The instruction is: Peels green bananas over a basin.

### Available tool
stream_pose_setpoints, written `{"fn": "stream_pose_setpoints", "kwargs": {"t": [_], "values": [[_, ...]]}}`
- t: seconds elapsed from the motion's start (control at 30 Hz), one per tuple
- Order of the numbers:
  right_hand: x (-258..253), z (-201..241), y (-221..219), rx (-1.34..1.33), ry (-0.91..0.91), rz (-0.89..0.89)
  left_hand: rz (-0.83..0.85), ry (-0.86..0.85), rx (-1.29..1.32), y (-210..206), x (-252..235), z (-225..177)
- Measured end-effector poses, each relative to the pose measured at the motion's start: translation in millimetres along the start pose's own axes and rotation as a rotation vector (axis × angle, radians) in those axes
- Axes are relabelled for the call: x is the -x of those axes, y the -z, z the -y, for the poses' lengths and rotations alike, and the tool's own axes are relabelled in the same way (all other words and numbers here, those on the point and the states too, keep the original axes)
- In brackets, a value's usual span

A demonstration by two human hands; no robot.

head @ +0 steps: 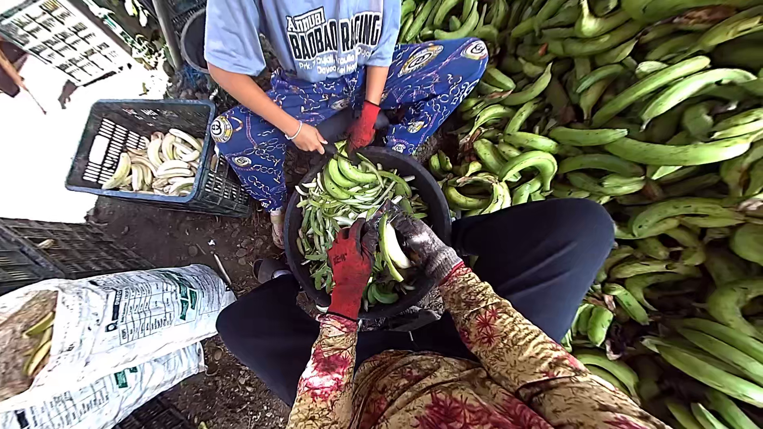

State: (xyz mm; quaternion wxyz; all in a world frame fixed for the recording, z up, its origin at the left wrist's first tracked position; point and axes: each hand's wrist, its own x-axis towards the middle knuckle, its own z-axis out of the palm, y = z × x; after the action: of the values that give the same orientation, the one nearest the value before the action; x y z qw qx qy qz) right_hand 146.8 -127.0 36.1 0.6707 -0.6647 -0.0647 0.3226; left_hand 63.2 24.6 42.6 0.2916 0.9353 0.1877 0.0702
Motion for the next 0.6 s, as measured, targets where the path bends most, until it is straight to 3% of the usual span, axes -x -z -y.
{"fn": "stream_pose_setpoints", "kwargs": {"t": [0.13, 0.2, 0.33, 0.53, 0.6], "values": [[10, 4, 2, 0.251, -0.046, 0.111, 0.174, 0.112, -0.019, 10, -25, 0], [7, 0, 3, 0.227, -0.092, 0.057, 0.195, 0.130, -0.022, 11, -32, 0], [-2, -3, 8, -0.232, -0.180, -0.217, 0.091, -0.083, 0.053, 0, -10, -6], [-2, 16, 25, -0.969, -0.302, -0.076, -0.068, -0.446, -0.018, -13, 30, -4], [6, 39, 19, -0.975, -0.356, -0.180, -0.122, -0.454, -0.036, -12, 31, -3]]}}
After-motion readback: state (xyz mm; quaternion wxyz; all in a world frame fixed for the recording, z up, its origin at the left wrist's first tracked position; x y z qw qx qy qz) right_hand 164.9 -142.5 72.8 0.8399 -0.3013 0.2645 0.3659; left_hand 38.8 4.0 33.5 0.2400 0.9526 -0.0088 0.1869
